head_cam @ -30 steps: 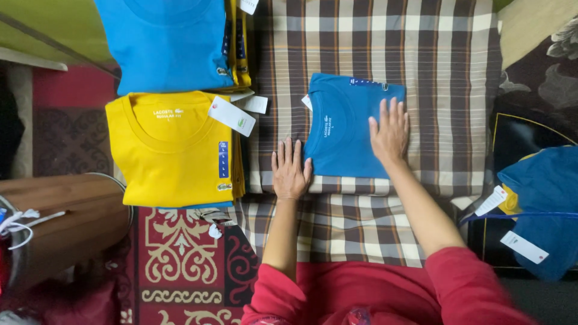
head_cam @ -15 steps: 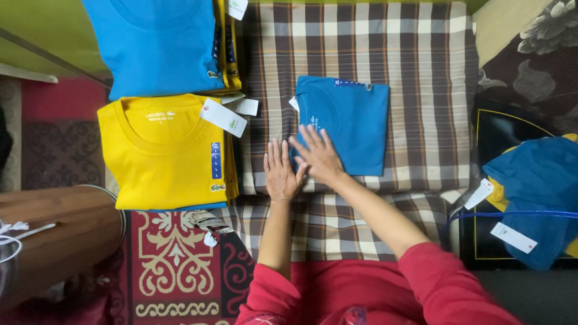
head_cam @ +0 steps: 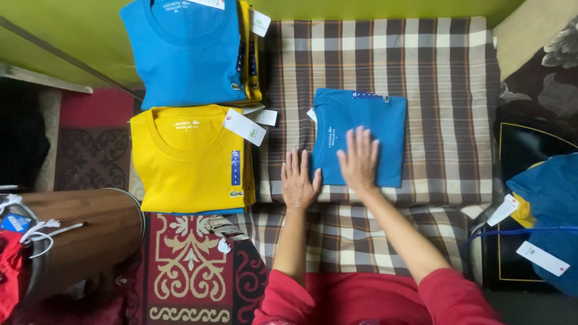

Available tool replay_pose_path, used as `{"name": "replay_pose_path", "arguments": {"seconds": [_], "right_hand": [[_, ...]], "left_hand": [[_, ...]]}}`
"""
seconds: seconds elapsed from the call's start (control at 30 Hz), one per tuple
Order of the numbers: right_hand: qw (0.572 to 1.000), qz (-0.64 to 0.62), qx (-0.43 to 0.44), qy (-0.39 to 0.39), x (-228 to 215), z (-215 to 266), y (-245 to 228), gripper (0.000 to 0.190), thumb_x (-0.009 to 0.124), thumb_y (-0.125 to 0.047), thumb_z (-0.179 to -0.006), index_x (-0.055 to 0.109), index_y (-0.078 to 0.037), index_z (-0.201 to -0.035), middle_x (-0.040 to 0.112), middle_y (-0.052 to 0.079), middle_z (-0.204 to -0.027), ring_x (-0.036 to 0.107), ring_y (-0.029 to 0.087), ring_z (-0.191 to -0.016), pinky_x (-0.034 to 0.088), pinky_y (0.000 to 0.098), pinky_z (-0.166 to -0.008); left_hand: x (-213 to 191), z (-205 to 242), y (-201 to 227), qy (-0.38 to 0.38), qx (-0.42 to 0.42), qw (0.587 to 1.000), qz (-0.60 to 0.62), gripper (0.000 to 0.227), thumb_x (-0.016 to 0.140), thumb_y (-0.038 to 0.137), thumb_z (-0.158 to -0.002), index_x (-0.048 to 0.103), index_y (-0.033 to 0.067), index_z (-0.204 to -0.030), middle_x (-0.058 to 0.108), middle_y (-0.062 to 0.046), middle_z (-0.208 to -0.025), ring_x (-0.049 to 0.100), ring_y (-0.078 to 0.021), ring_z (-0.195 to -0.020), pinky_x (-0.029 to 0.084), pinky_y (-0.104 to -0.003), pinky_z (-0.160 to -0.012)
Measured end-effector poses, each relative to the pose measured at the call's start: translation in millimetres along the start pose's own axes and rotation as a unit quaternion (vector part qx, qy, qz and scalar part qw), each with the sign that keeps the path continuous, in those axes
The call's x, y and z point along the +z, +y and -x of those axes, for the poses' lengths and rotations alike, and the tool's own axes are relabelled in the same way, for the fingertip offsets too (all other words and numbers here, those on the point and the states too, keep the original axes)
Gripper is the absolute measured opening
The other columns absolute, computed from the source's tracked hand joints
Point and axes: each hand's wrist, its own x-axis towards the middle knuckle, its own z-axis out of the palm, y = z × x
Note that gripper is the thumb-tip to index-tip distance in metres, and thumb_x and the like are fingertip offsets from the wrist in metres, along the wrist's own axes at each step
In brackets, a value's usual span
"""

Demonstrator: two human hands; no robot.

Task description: Folding a blue t-shirt on a flat surface.

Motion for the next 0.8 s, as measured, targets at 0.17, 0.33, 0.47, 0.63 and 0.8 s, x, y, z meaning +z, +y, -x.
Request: {"name": "replay_pose_path", "arguments": {"seconds": [0.17, 0.33, 0.47, 0.63, 0.8], "right_hand": [[0.992, -0.010, 0.053, -0.117, -3.1, -49.0, 22.9, 0.066, 0.046, -0.046, -0.109, 0.034, -0.009, -0.163, 0.028, 0.023, -0.168, 0.023, 0.038, -0.156, 0.011, 0.0562, -0.125], [0.975, -0.039, 0.059, -0.211, 16.4, -98.8, 12.2, 0.071, 0.031, -0.061, -0.109, 0.024, -0.019, -0.167, 0.012, 0.008, -0.174, 0.007, 0.024, -0.160, -0.002, 0.0482, -0.127], [0.970, -0.035, -0.004, -0.242, 19.4, -129.7, 4.2, 0.067, 0.033, -0.056, -0.110, 0.026, -0.018, -0.166, 0.018, 0.010, -0.173, 0.012, 0.028, -0.159, 0.001, 0.0520, -0.127], [0.962, -0.015, -0.092, -0.258, 25.5, -142.9, -11.1, 0.061, 0.037, -0.050, -0.111, 0.034, -0.021, -0.164, 0.021, 0.010, -0.173, 0.014, 0.033, -0.159, 0.007, 0.0590, -0.126], [0.958, -0.034, -0.099, -0.266, 21.4, -127.5, -31.5, 0.063, 0.031, -0.055, -0.111, 0.032, -0.020, -0.164, 0.022, 0.009, -0.172, 0.014, 0.031, -0.160, 0.003, 0.0585, -0.127]], "left_hand": [[-0.9, -5.0, 1.0, -0.003, -0.001, 1.000, 0.007, 0.064, 0.051, 0.057, -0.095, 0.054, 0.0198, -0.147, 0.046, -0.014, -0.158, 0.043, -0.0299, -0.147, 0.034, -0.045, -0.119], [-5.0, -3.8, 1.9, -0.012, -0.009, 1.000, 0.004, 0.062, 0.049, 0.056, -0.096, 0.056, 0.0209, -0.146, 0.048, -0.013, -0.156, 0.045, -0.0287, -0.146, 0.035, -0.045, -0.118], [-7.6, -6.7, 2.4, -0.018, -0.005, 1.000, -0.002, 0.061, 0.049, 0.054, -0.096, 0.055, 0.0213, -0.147, 0.048, -0.013, -0.157, 0.047, -0.0289, -0.144, 0.036, -0.045, -0.117], [-7.8, -5.9, 3.2, -0.026, 0.002, 1.000, -0.009, 0.059, 0.049, 0.053, -0.096, 0.056, 0.0218, -0.146, 0.050, -0.011, -0.156, 0.048, -0.0278, -0.143, 0.036, -0.046, -0.117], [-10.5, -6.8, 3.6, -0.041, 0.004, 0.999, -0.016, 0.061, 0.047, 0.054, -0.096, 0.054, 0.0216, -0.147, 0.050, -0.011, -0.156, 0.048, -0.0271, -0.143, 0.035, -0.046, -0.118]]}}
